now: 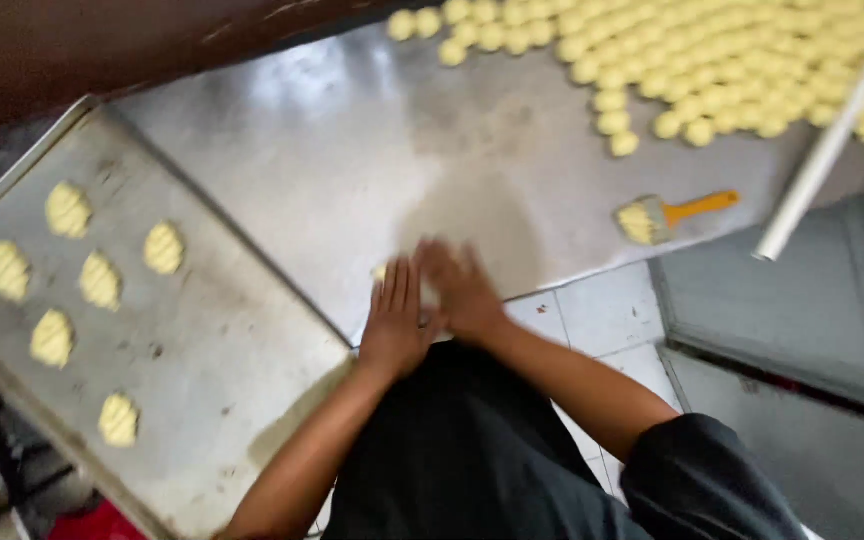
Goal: The person is rolling out small portions of dough into long strands and then braiding them together to form decorative bread loaves, which are then placed on a baking tray.
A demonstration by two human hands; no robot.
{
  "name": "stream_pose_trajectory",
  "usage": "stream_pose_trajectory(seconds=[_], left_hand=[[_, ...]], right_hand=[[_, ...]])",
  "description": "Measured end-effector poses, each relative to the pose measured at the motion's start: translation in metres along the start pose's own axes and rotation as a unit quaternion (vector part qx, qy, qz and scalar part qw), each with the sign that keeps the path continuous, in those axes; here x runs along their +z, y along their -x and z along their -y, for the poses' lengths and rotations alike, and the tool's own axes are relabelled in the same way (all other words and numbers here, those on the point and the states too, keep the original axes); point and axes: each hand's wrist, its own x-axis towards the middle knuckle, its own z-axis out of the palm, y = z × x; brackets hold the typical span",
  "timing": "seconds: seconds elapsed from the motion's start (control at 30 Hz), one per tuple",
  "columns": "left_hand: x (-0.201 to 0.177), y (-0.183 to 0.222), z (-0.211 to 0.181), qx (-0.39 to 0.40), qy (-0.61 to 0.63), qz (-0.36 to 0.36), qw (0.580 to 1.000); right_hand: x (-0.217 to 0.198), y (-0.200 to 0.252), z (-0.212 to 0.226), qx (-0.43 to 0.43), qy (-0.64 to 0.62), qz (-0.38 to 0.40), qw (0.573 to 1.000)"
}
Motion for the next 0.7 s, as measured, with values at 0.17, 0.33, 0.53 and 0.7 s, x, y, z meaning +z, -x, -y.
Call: stream_pose_trajectory(seconds=[0.17, 0.33, 0.53, 0.7], left_hand=[[-0.025, -0.034, 0.016, -0.138, 0.0, -0.027, 0.99], [-0.021, -0.03, 0.017, -0.037, -0.024, 0.051, 0.998], [-0.053, -0.052, 0.018, -0.133, -0.019, -0.005, 0.991], [-0.055, -0.073, 0.047, -0.112, -0.061, 0.025, 0.991]], right_hand=[[-0.029, -0.037, -0.006, 0.118, -0.048, 0.018, 0.992], [-0.015, -0.02, -0.004, 0.008, -0.05, -0.021, 0.999], [-0.035, -0.049, -0.012, 0.171, 0.011, -0.014, 0.985], [-0.026, -0.067, -0.046, 0.119, -0.02, -0.019, 0.993]])
